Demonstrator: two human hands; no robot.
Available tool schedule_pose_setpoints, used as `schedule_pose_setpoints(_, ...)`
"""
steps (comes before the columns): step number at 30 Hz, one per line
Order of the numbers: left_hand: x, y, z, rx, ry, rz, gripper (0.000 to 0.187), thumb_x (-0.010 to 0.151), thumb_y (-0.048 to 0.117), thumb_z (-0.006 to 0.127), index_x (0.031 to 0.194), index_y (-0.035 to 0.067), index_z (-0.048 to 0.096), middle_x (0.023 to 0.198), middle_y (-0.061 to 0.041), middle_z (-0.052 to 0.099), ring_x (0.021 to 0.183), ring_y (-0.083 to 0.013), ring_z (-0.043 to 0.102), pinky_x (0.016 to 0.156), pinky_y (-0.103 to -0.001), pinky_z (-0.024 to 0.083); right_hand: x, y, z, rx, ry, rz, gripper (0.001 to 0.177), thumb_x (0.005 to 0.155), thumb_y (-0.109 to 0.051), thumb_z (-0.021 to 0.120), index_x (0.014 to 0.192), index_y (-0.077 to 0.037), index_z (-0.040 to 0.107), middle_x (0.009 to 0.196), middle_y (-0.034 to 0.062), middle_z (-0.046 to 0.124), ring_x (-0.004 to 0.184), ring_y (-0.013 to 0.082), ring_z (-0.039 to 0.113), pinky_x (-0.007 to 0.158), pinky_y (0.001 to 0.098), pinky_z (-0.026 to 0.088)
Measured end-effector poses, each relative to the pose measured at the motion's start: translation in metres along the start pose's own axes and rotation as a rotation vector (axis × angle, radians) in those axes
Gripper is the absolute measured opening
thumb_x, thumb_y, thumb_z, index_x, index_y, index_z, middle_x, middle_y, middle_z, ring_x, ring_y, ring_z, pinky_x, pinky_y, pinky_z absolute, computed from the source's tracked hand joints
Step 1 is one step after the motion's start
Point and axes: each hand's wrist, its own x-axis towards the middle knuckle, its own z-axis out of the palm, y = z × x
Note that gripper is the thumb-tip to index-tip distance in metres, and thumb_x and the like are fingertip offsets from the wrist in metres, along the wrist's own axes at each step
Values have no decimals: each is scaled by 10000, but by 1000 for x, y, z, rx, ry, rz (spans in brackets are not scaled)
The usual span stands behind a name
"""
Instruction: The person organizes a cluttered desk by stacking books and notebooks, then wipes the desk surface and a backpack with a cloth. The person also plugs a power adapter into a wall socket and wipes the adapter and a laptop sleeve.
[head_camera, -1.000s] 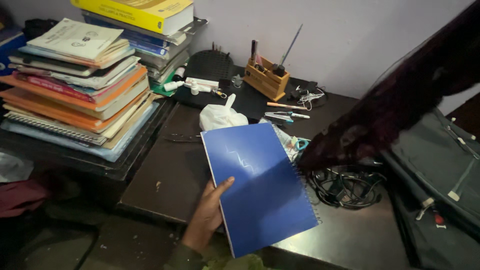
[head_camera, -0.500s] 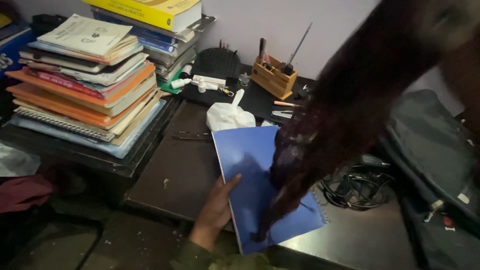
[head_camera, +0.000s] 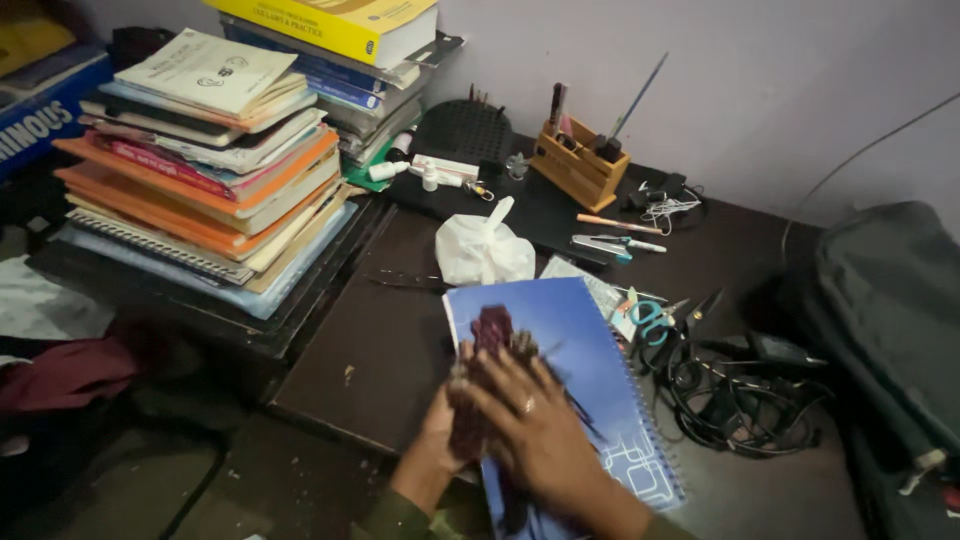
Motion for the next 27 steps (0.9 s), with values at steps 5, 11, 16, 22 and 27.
schedule_pose_setpoints(5,2,-3,14,255,120,106,458,1013,421,535,1285,68,638,1155,-69,734,1028,-206,693,901,-378,569,47,44,-12,-115,153,157,738,770,-115,684,1482,-172,501,1563,139,431,1440,357,414,1181,526,294)
schedule_pose_setpoints(11,-11,-6,45,345,158,112,502,998,432,550,1315,45,591,1183,-93,713,1072,-213,695,959,-386,567,24,71,-30,40,339,326,549,926,-69,603,1467,-44,514,1572,212,442,1425,431,443,1162,460,365)
schedule_pose_setpoints(16,-17,-10,41,246,102,109,535,986,445,561,1322,29,580,1197,-110,708,1081,-224,693,962,-386,562,-36,46,-19,-102,257,279,655,746,-89,644,1391,-38,539,1534,223,425,1400,443,406,1147,514,328)
schedule_pose_setpoints(22,-23,-3,38,190,66,296,566,977,451,573,1336,14,567,1194,-120,700,1094,-235,676,961,-396,548,-84,55,-7,-169,229,75,675,697,-146,658,1369,-151,597,1529,188,440,1431,399,392,1161,544,283)
schedule_pose_setpoints(27,-24,20,65,243,-17,466,622,1012,501,578,1338,-28,548,1185,-168,677,1100,-283,658,950,-440,536,-128,106,28,-175,262,146,596,789,-125,590,1383,-169,602,1501,186,453,1443,371,404,1191,514,311)
